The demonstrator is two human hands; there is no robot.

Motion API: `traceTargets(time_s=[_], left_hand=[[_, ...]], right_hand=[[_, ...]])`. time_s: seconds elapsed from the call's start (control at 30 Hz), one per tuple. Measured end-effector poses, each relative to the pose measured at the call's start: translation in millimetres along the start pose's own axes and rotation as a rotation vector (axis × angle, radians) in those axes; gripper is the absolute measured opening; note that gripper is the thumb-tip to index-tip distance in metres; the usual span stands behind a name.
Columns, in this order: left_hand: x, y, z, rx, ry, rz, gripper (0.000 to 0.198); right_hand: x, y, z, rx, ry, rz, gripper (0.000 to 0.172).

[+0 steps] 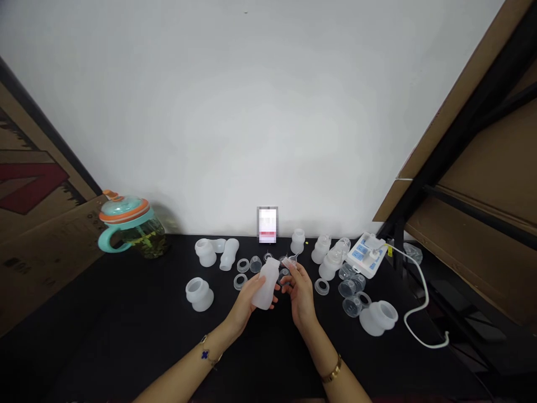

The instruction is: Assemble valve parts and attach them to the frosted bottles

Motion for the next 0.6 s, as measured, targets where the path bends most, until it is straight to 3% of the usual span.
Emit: traceTargets(time_s=[0.3, 0.6], left_hand=[[-1.0, 0.8, -0.1, 0.037, 0.027, 0.013, 0.055], [-0.3, 0.6, -0.8, 0.052, 0.044, 0.009, 0.051]], right_hand=[[2.8, -3.2, -2.0, 0.025, -0.016, 0.048, 0.023], [2.1, -2.2, -0.8, 0.023, 0.007, 0.075, 0.025]])
Point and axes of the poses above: each hand's wrist, its own x-axis towards the middle knuckle, its own y-axis out of the palm, z = x × y, the point moved 2 cm from there along x, towards the middle knuckle, and after that the axes turned 8 degrees about y, right-handed, at the moved point
